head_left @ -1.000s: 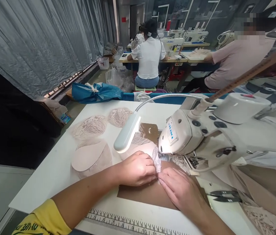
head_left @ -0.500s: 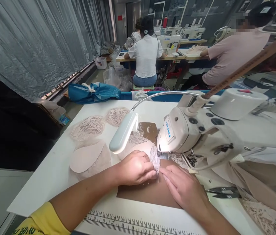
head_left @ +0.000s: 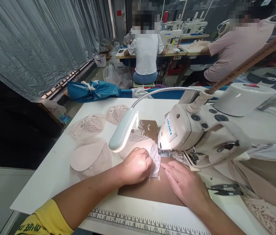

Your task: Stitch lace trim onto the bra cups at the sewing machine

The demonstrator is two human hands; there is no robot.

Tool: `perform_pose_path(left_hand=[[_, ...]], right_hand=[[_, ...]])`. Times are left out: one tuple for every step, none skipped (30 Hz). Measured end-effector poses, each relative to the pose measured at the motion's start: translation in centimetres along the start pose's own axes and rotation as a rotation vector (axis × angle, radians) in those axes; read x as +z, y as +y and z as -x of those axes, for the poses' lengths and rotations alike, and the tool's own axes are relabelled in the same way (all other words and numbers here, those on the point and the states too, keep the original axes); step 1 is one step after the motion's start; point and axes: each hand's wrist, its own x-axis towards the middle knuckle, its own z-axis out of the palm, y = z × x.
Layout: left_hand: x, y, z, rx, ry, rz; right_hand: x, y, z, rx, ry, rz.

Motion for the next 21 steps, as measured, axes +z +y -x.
perform_pose_path(left_hand=[[-0.02, 0.00, 0.00, 0.004, -0.002, -0.005], [-0.03, -0.01, 0.01, 0.005, -0.002, -0.005], [-0.04, -0.02, 0.02, 0.003, 0.002, -0.004], [-0.06, -0.04, 0.05, 0.000, 0.005, -0.003], [-0.08, -0.06, 0.08, -0.003, 0.008, -0.001], [-0.12, -0.09, 0.13, -0.003, 0.011, 0.003], [-0.18, -0.12, 0.19, -0.001, 0.016, 0.008], [-0.25, -0.15, 0.26, 0.005, 0.025, 0.016], [-0.34, -0.18, 0.33, 0.016, 0.036, 0.025], [-0.44, -0.19, 0.40, 0.028, 0.047, 0.040], [-0.53, -0.19, 0.46, 0.041, 0.057, 0.057], [-0.60, -0.18, 0.49, 0.051, 0.062, 0.072], [-0.65, -0.17, 0.49, 0.053, 0.062, 0.078], [-0.66, -0.15, 0.46, 0.049, 0.056, 0.074], [-0.63, -0.13, 0.41, 0.040, 0.049, 0.060], [-0.58, -0.11, 0.35, 0.030, 0.040, 0.043], [-0.51, -0.10, 0.27, 0.021, 0.033, 0.026], [-0.43, -0.10, 0.21, 0.018, 0.028, 0.015], [-0.36, -0.10, 0.15, 0.019, 0.025, 0.010], [-0.31, -0.10, 0.11, 0.023, 0.026, 0.008], [-0.27, -0.11, 0.09, 0.025, 0.029, 0.006]], right_hand=[[0.02, 0.01, 0.00, 0.001, -0.006, -0.004], [0.03, 0.02, -0.01, -0.002, -0.015, -0.012], [0.03, 0.04, -0.03, -0.008, -0.025, -0.023], [0.01, 0.05, -0.07, -0.015, -0.035, -0.036], [-0.02, 0.07, -0.11, -0.023, -0.045, -0.048], [-0.06, 0.08, -0.16, -0.028, -0.052, -0.057], [-0.09, 0.08, -0.20, -0.031, -0.055, -0.064], [-0.11, 0.09, -0.23, -0.029, -0.056, -0.067], [-0.12, 0.09, -0.25, -0.024, -0.054, -0.068], [-0.11, 0.10, -0.26, -0.015, -0.052, -0.069], [-0.07, 0.11, -0.24, -0.002, -0.051, -0.069], [-0.02, 0.14, -0.21, 0.013, -0.051, -0.070], [0.04, 0.17, -0.16, 0.028, -0.052, -0.073], [0.10, 0.21, -0.11, 0.041, -0.051, -0.079], [0.14, 0.25, -0.06, 0.050, -0.048, -0.087], [0.17, 0.28, -0.02, 0.055, -0.042, -0.097], [0.17, 0.31, 0.00, 0.055, -0.034, -0.109], [0.15, 0.31, 0.00, 0.052, -0.026, -0.121], [0.09, 0.30, -0.02, 0.047, -0.017, -0.131], [0.02, 0.26, -0.07, 0.038, -0.011, -0.138], [-0.07, 0.21, -0.13, 0.023, -0.011, -0.142]])
